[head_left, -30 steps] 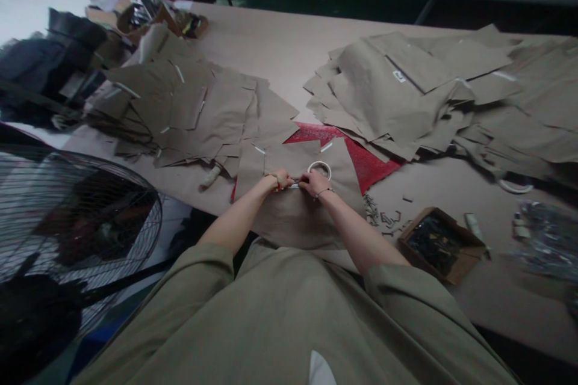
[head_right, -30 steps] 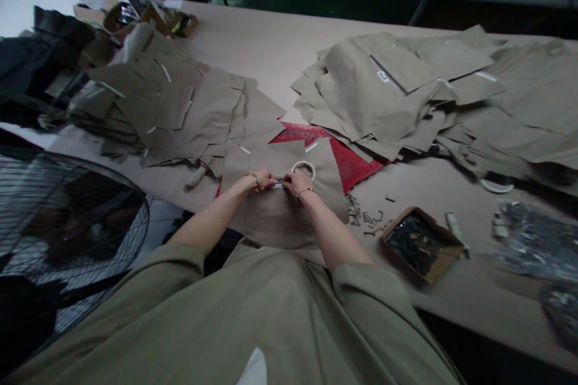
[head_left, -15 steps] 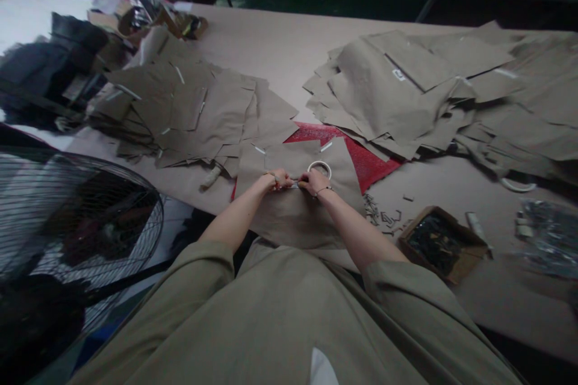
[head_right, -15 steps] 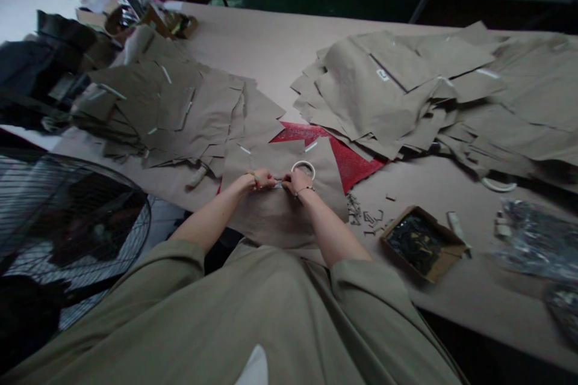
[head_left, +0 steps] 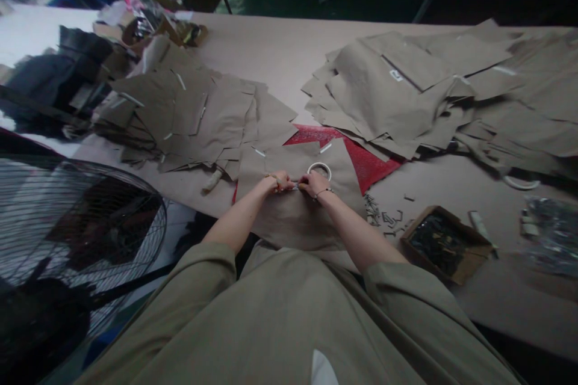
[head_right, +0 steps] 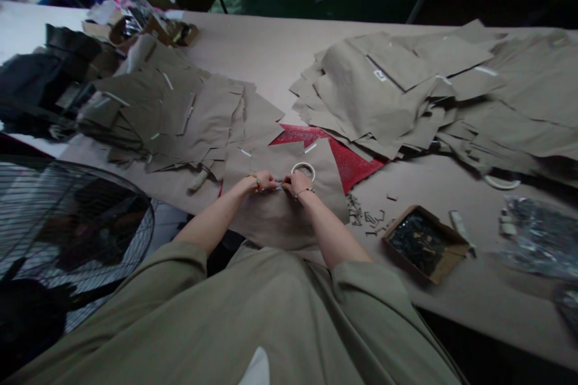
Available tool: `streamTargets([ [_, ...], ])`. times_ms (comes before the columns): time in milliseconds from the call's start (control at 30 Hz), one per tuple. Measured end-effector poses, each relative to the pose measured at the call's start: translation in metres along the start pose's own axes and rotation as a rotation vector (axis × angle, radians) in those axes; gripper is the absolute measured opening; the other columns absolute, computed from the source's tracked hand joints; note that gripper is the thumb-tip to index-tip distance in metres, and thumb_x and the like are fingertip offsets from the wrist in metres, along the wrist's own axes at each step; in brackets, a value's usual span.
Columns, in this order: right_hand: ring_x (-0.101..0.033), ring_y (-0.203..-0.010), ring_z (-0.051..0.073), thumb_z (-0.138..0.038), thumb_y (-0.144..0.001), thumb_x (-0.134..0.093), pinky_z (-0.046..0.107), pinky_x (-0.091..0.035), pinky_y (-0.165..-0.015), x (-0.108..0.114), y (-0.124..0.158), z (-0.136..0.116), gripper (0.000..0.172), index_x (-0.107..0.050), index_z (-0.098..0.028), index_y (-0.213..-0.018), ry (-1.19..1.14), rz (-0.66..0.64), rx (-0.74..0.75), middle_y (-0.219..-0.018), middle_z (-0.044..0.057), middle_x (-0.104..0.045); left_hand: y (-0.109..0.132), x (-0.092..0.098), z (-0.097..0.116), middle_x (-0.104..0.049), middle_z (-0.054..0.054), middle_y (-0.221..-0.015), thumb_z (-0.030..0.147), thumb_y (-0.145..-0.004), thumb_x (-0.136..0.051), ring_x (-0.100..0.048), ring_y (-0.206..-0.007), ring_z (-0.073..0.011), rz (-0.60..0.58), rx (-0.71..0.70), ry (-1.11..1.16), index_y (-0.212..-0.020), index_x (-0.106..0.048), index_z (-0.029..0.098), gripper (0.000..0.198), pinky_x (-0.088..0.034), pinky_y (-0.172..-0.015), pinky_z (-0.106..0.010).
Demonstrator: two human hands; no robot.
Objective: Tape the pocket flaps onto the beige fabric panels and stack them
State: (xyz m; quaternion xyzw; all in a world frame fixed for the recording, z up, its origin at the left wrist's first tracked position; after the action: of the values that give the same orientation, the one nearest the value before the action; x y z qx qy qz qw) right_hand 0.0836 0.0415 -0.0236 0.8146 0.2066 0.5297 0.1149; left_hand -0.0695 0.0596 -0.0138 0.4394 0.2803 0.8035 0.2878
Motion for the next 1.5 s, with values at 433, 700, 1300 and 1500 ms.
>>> streamTargets([
  [433,-0.063,-0.096,0.019,-0.048,-0.092,-0.068,0.025,-0.044,-0.076,-0.002,0.001,0.001,0.026,-0.08,-0.03,-0.108,-0.008,0.023,0.015,-0.112,0.006,-0.067,-0.003,0.001,0.006,-0.055,-0.001,-0.053,0.034,-0.086,-0.069,-0.047,-0.053,-0.0121,-0.096,0.13,-0.09,-0.072,-0.069,0.014,0.024,-0.037,-0.058,-0.026],
  [700,-0.063,-0.1,0.02,-0.043,-0.093,-0.066,0.026,-0.045,-0.082,-0.001,0.003,0.0,0.029,-0.077,-0.032,-0.117,-0.02,0.019,0.051,-0.114,0.007,-0.067,-0.003,0.0,0.007,-0.05,-0.001,-0.046,0.033,-0.088,-0.068,-0.049,-0.053,-0.0141,-0.064,0.108,-0.129,-0.075,-0.073,0.01,0.026,-0.039,-0.06,-0.028],
  [1300,-0.058,-0.103,0.024,-0.06,-0.094,-0.061,0.031,-0.039,-0.078,-0.011,0.013,-0.009,0.035,-0.079,-0.036,-0.112,0.056,0.119,0.026,-0.107,0.007,-0.067,0.003,0.002,-0.034,-0.078,-0.004,-0.09,0.026,-0.084,-0.073,-0.068,-0.084,-0.0157,0.279,-0.201,-0.001,-0.094,-0.08,0.018,0.015,-0.05,-0.076,-0.023],
  [1500,-0.057,-0.103,0.023,-0.054,-0.094,-0.064,0.03,-0.039,-0.079,-0.01,0.013,-0.01,0.031,-0.079,-0.036,-0.113,0.064,0.1,0.02,-0.108,0.007,-0.066,-0.004,-0.005,-0.033,-0.08,-0.004,-0.091,0.03,-0.082,-0.075,-0.068,-0.085,-0.0174,0.24,-0.147,-0.002,-0.097,-0.083,0.02,0.02,-0.05,-0.078,-0.024],
])
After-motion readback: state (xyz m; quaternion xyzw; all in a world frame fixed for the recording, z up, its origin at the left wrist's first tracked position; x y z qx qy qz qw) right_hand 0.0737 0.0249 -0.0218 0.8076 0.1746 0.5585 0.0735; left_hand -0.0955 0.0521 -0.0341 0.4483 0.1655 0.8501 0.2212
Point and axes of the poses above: each hand's wrist, its own y-axis away from the middle knuckle, its own x-axis out of the back of the hand, z = x × y, the point moved 5 cm from there along -y, towards the middle knuckle
